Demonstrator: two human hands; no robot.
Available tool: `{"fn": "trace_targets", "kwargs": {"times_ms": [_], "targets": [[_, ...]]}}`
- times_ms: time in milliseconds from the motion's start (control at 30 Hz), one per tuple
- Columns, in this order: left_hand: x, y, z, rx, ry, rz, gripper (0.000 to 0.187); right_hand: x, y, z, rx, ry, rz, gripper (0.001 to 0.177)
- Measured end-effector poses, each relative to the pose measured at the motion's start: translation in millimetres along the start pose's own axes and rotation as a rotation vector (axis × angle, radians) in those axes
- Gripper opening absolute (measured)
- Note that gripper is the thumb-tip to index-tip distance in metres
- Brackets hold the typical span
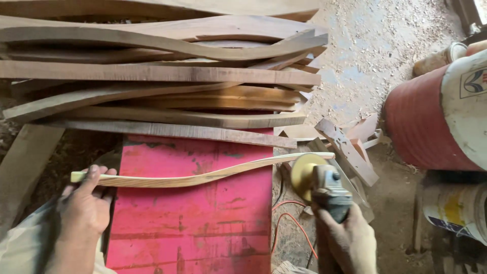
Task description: Sanding a curved wooden piece with an angle grinder.
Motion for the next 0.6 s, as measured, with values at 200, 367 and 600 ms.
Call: {"fn": "trace_targets", "kwargs": {"times_ms": [200,367,600], "targets": [[-1.1,-3.5,2.2,-0.038,0.021,0.037,0.024,11.8,-20.6,-21.6,-0.018,0.016,-0.042,0.067],[-15.8,11.9,-5.9,-0.007,0.042,-0.038,0.029,13.5,-33.7,-61.4,-0.113,0.055,-0.138,0.075],[-8.7,3.5,3.4,0.013,0.045,0.007,0.029,-16.9,39.1,36.8,0.027,0.066,0.01,0.062]]}}
Point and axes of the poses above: each hand's wrist, its own y-axis towards the middle knuckle, its own x-axis out of the palm, z = x × y, the point moved 7 cm from there along y, towards the middle knuckle, and after that the axes turned 10 degrees about y, right-handed, at the moved point
